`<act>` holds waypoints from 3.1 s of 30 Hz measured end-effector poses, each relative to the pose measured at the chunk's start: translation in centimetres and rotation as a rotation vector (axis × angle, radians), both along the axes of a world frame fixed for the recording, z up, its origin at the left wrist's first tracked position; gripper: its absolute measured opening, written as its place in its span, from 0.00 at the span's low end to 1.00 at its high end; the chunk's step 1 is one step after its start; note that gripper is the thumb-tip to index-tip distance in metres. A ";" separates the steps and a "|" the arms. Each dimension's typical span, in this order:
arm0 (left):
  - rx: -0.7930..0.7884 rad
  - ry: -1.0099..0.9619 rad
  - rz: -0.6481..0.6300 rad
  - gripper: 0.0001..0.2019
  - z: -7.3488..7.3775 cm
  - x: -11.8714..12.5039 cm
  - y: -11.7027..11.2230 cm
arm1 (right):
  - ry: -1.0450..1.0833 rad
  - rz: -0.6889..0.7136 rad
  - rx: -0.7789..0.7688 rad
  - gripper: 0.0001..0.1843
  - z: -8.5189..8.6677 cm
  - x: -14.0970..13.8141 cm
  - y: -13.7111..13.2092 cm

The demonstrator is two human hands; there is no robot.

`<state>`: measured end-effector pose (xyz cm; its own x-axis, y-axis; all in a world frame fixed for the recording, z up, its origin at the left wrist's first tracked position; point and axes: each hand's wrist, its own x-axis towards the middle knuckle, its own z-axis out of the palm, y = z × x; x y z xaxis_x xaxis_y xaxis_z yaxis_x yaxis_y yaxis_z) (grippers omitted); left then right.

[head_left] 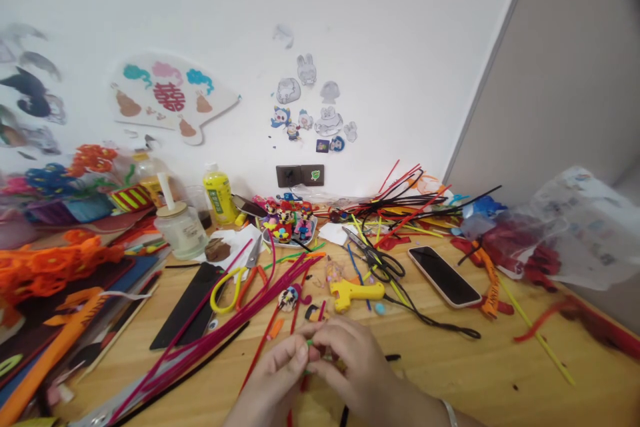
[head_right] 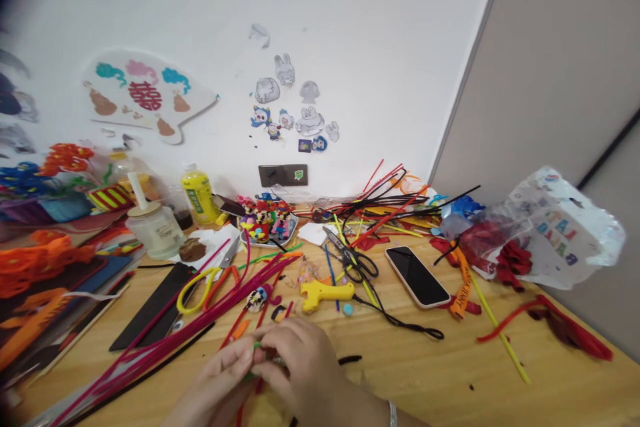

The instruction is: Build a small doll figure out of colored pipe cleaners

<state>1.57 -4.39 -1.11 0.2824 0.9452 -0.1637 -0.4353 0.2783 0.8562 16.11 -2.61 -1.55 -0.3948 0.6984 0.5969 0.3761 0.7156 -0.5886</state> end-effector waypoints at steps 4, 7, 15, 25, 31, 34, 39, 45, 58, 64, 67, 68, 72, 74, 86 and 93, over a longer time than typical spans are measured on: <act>-0.007 0.035 0.002 0.13 -0.2 -0.1 0.4 | -0.007 -0.002 -0.086 0.04 -0.3 0.0 0.3; -0.027 0.021 -0.006 0.12 -0.3 -0.2 0.8 | 0.054 -0.016 -0.208 0.05 -0.4 -0.1 0.6; 0.020 0.162 0.023 0.13 -0.4 -0.4 1.4 | 0.065 -0.019 -0.316 0.10 -0.3 -0.2 0.5; 0.339 0.461 0.258 0.11 0.0 -1.8 3.0 | -0.010 -0.130 -0.143 0.07 0.0 0.2 0.5; 0.734 1.207 0.380 0.11 0.3 -4.5 6.3 | 0.014 -0.160 -0.067 0.07 0.3 0.8 1.1; 0.801 1.381 0.303 0.14 -0.5 -4.5 7.0 | -0.006 -0.150 -0.021 0.07 0.1 1.0 1.3; 0.802 1.323 0.316 0.11 -1.5 -4.2 7.4 | 0.012 -0.154 -0.146 0.09 0.0 1.2 1.5; 0.758 1.120 0.371 0.08 -1.5 -4.3 7.4 | 0.177 -0.232 -0.414 0.09 -0.1 1.2 2.3; 0.514 0.414 0.385 0.12 0.5 -1.6 3.2 | 0.001 -0.084 0.074 0.14 -0.3 1.9 2.3; 0.391 0.290 0.364 0.14 1.3 -1.6 2.8 | -0.082 -0.072 0.132 0.15 0.5 2.0 2.0; 0.229 0.212 0.271 0.16 1.9 -1.4 2.2 | -0.117 -0.051 0.144 0.15 0.6 2.1 2.0; 0.183 0.173 0.235 0.17 2.0 -1.3 2.0 | -0.124 -0.044 0.143 0.15 0.6 2.1 2.0; 0.084 0.036 0.132 0.16 2.1 -1.2 1.8 | -0.115 -0.010 0.100 0.16 0.3 2.2 1.9; 0.107 0.104 0.168 0.13 1.6 -1.5 2.1 | -0.066 0.000 0.056 0.15 0.3 2.2 1.9; 0.585 0.727 0.157 0.07 -0.4 -1.5 2.5 | 0.074 -0.069 -0.168 0.09 -0.1 0.1 0.7; 0.686 0.884 0.156 0.07 0.1 -1.3 2.1 | 0.124 -0.074 -0.325 0.05 0.3 0.0 0.5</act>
